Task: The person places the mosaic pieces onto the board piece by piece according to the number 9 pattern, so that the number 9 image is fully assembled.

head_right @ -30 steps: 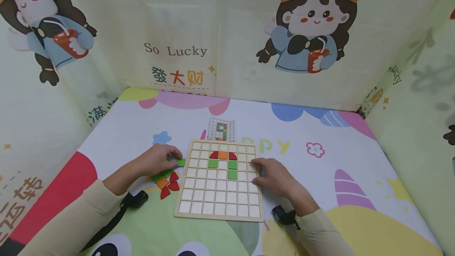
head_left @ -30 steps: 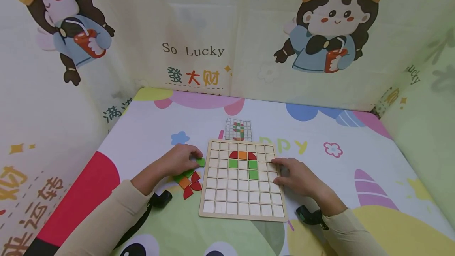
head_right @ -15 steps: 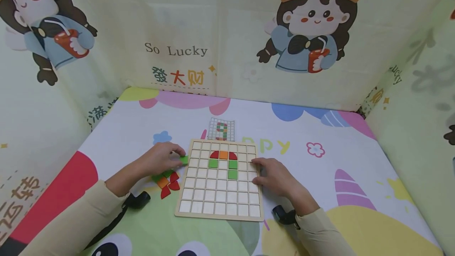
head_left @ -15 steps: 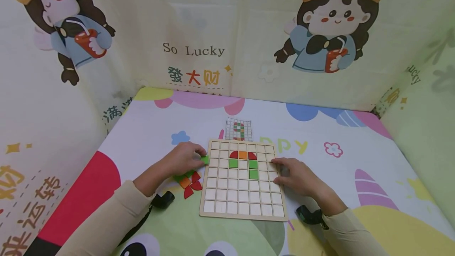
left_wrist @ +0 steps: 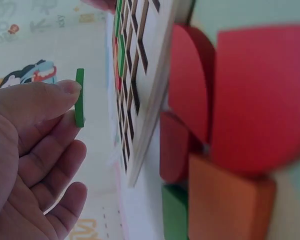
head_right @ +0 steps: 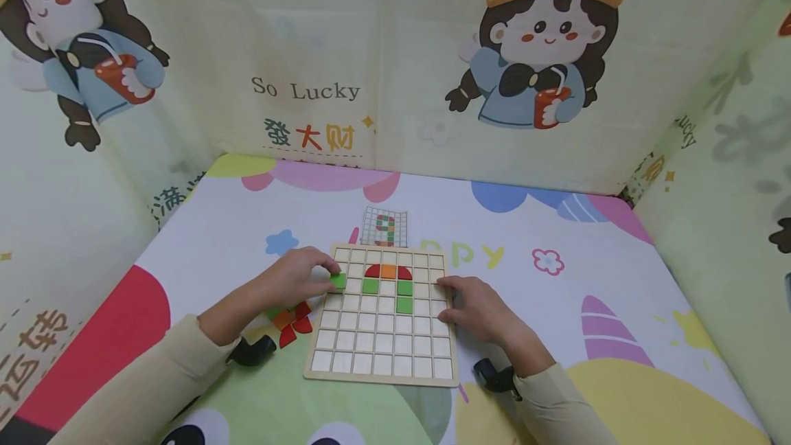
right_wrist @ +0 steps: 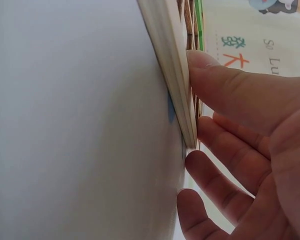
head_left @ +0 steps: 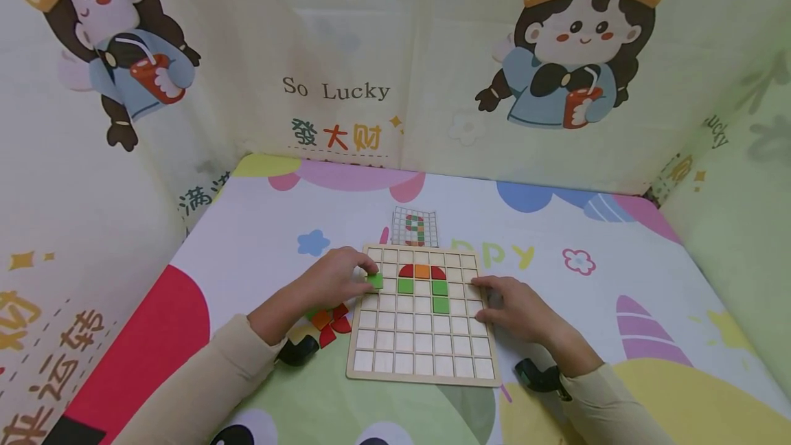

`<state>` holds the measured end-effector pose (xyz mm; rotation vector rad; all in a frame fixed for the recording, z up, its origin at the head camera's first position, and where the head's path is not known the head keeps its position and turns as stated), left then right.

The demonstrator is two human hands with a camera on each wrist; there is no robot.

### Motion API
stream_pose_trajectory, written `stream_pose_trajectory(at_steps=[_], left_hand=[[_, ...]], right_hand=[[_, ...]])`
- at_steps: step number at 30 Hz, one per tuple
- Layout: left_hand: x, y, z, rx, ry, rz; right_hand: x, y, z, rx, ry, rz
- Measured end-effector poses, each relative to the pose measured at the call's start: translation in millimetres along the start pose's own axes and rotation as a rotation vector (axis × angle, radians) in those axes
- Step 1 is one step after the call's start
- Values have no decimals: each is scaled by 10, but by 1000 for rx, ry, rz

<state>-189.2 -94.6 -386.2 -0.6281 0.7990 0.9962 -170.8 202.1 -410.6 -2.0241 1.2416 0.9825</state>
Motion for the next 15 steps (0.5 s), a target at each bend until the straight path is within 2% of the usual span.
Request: stream_pose_trajectory(at_steps=[9, 15], left_hand=[[74, 61, 189, 99, 25, 2], [139, 108, 289, 147, -2, -4]], right_hand=[[-14, -8, -5, -15, 8, 7], [-9, -3, 1, -16, 9, 4]])
Point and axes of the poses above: each hand's wrist, its own y-axis towards the middle knuckle, its own x-axis out of the palm, z = x × y, the point moved 6 cm from there along y, towards the middle knuckle, and after that the axes turned 3 degrees about y, right-handed, at the moved point
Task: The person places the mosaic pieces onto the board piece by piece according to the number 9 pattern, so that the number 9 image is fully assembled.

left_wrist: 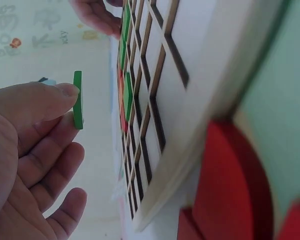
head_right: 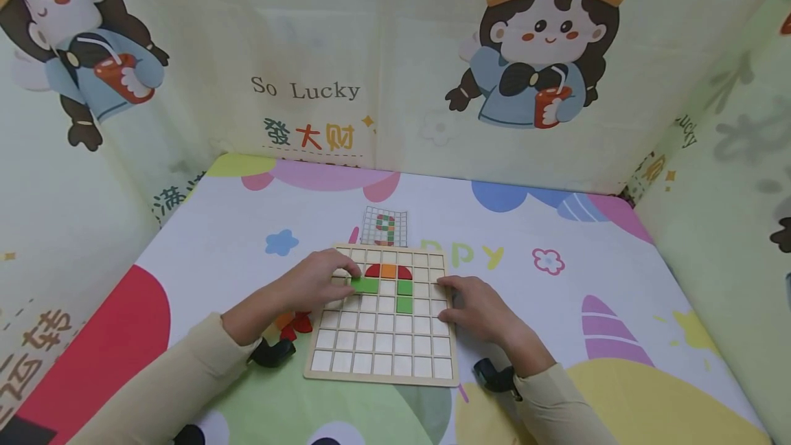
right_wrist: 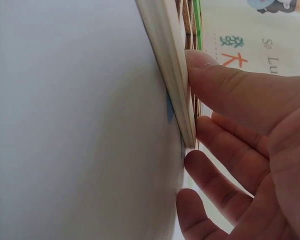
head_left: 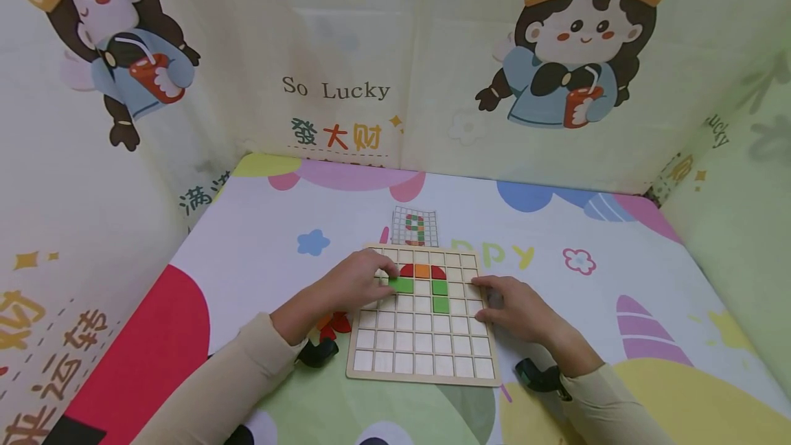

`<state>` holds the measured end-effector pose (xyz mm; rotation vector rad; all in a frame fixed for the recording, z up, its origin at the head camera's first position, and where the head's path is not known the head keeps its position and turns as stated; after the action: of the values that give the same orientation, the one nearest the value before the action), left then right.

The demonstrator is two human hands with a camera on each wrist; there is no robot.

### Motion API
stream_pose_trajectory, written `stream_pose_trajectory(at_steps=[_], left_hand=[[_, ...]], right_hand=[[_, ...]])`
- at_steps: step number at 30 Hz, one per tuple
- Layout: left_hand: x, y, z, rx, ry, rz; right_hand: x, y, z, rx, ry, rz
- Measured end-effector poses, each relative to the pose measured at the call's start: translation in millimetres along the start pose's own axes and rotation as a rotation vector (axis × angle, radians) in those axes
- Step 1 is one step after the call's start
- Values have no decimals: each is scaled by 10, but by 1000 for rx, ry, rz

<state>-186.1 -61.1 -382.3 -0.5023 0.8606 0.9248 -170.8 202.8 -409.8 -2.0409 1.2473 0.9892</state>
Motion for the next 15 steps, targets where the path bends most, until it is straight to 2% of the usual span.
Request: stream_pose_trajectory(at_steps=[15], left_hand=[[143, 106, 145, 57, -41, -19]], right_hand=[[0, -3, 13, 10, 9, -2]])
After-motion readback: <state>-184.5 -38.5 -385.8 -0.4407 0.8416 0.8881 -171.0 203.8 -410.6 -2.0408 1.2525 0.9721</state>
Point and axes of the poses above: each hand's wrist, its own y-axis towards the middle knuckle, its own x-axis out of the palm, z = x × y, the point moved 6 cm from there along y, towards the middle knuckle, and after that the axes turned 3 degrees about y, right-handed, at the moved point
